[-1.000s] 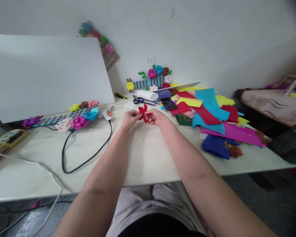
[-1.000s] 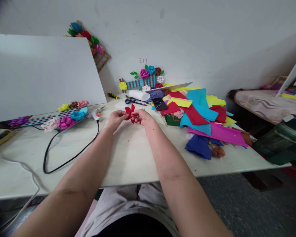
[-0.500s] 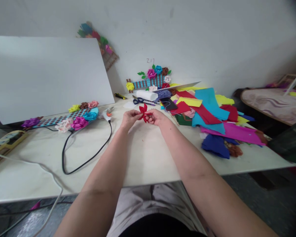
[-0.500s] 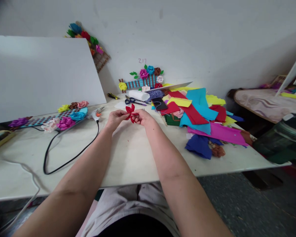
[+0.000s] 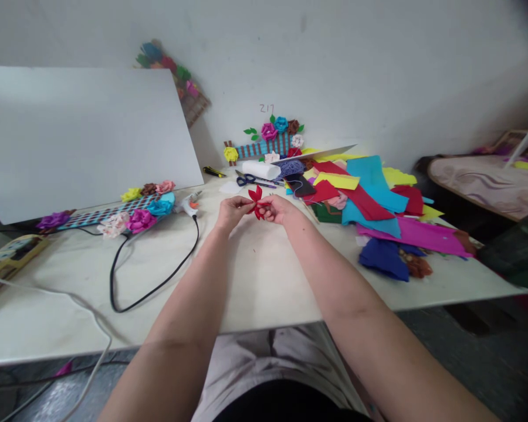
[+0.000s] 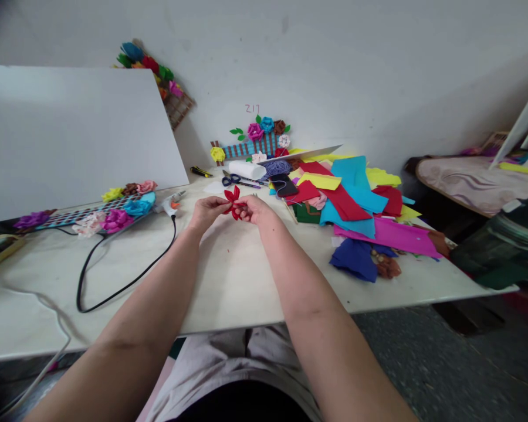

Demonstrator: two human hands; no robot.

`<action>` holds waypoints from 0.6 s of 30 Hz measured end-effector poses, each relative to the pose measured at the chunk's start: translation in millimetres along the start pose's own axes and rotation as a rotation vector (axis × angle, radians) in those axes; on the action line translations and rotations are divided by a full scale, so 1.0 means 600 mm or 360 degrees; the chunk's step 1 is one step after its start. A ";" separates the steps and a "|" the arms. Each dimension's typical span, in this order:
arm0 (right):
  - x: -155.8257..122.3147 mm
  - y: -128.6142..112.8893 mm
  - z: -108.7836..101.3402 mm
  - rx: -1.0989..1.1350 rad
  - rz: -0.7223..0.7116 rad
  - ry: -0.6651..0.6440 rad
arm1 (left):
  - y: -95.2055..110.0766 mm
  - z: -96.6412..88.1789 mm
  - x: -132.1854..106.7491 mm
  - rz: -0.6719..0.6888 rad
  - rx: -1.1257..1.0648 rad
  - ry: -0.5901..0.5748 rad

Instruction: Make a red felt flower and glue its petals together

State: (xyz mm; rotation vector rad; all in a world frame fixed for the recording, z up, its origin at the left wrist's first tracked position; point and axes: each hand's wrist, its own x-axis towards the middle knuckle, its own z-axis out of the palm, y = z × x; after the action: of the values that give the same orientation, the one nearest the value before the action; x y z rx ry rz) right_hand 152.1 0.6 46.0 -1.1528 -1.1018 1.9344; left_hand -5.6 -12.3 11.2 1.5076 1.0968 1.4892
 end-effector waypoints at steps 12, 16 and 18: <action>0.004 0.001 0.004 -0.0196 -0.0006 0.0071 | -0.001 -0.004 -0.005 0.0073 0.0209 0.0057; 0.012 0.006 0.007 -0.0352 -0.0053 0.0137 | 0.000 0.000 -0.003 -0.0042 0.0249 0.0126; 0.012 0.009 0.010 -0.0426 -0.0108 0.0167 | 0.001 0.002 -0.003 -0.0191 0.0171 0.0146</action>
State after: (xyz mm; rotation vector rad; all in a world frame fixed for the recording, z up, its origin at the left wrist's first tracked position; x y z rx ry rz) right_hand 143.3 2.2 40.2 -1.3237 -1.3535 1.6909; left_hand -4.0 -14.0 11.1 1.4302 1.3165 1.4485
